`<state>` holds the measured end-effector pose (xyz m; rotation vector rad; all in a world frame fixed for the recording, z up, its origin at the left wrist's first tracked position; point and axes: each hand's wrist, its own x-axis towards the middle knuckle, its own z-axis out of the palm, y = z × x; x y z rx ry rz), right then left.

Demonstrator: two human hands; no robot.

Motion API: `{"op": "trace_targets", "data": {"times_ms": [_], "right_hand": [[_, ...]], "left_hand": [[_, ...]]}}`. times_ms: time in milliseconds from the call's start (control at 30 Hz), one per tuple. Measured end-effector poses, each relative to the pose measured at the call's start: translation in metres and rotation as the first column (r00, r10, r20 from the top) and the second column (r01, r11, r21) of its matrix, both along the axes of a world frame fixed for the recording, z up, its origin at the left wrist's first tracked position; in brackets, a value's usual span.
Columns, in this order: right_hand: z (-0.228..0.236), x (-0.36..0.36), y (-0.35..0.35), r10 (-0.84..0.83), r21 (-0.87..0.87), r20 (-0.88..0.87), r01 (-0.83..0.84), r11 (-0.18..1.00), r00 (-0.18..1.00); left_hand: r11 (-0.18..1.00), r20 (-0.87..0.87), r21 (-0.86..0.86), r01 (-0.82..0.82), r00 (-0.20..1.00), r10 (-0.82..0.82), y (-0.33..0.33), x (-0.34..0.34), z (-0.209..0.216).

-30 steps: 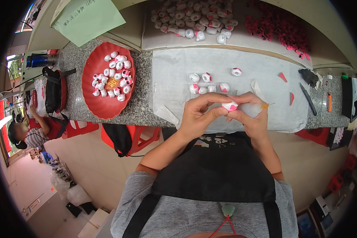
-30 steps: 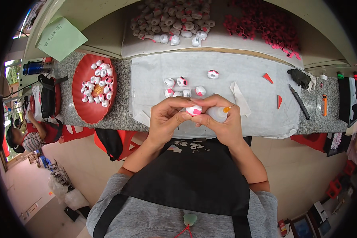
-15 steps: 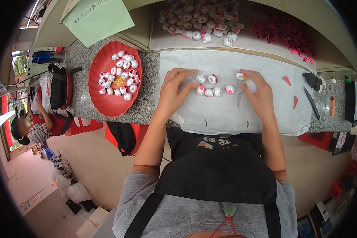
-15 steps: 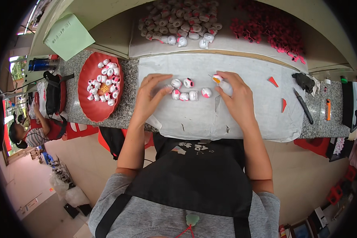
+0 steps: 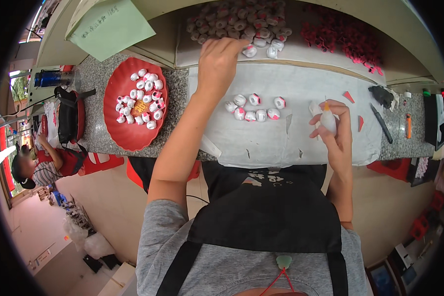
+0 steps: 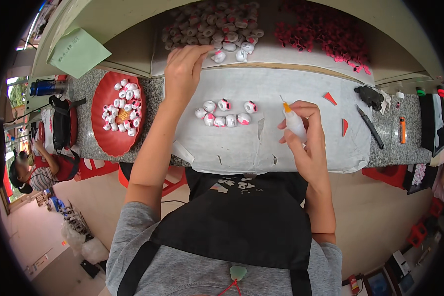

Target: Assembling small plastic toy components by applying adhesive and joining pieces together.

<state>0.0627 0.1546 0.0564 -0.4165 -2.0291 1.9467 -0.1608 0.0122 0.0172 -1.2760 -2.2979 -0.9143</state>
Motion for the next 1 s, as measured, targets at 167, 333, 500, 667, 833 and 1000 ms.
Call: {"op": "trace_targets", "data": {"times_ms": [167,333,500,667,833,1000], "right_hand": [[0.004,-0.007,-0.005,-0.024,-0.054,-0.033,0.022,0.998,0.999],[0.007,-0.007,-0.008,0.002,-0.07,-0.05,-0.005,0.998,0.999],[0.023,-0.004,-0.014,-0.099,-0.087,-0.054,0.094,0.992,0.994],[0.028,0.001,-0.006,-0.284,-0.237,-0.311,0.215,0.947,0.907],[0.036,-0.007,-0.015,-0.338,-0.197,-0.442,0.278,0.94,0.831],[0.036,0.002,-0.028,-0.172,0.217,-0.499,0.315,0.924,0.849]], "left_hand": [[0.994,-0.223,-0.103,-0.042,0.975,0.018,0.009,0.009,-0.008],[0.977,-0.136,-0.172,-0.124,0.985,0.102,0.016,0.013,-0.006],[0.985,0.326,0.169,0.023,0.942,-0.078,0.01,0.026,0.007],[0.809,0.8,0.575,-0.123,0.292,-0.524,-0.009,0.08,0.042],[0.693,0.714,0.7,-0.171,0.177,-0.677,-0.014,0.114,0.045],[0.688,0.721,0.692,-0.22,0.155,-0.676,-0.015,0.125,0.05]]}}
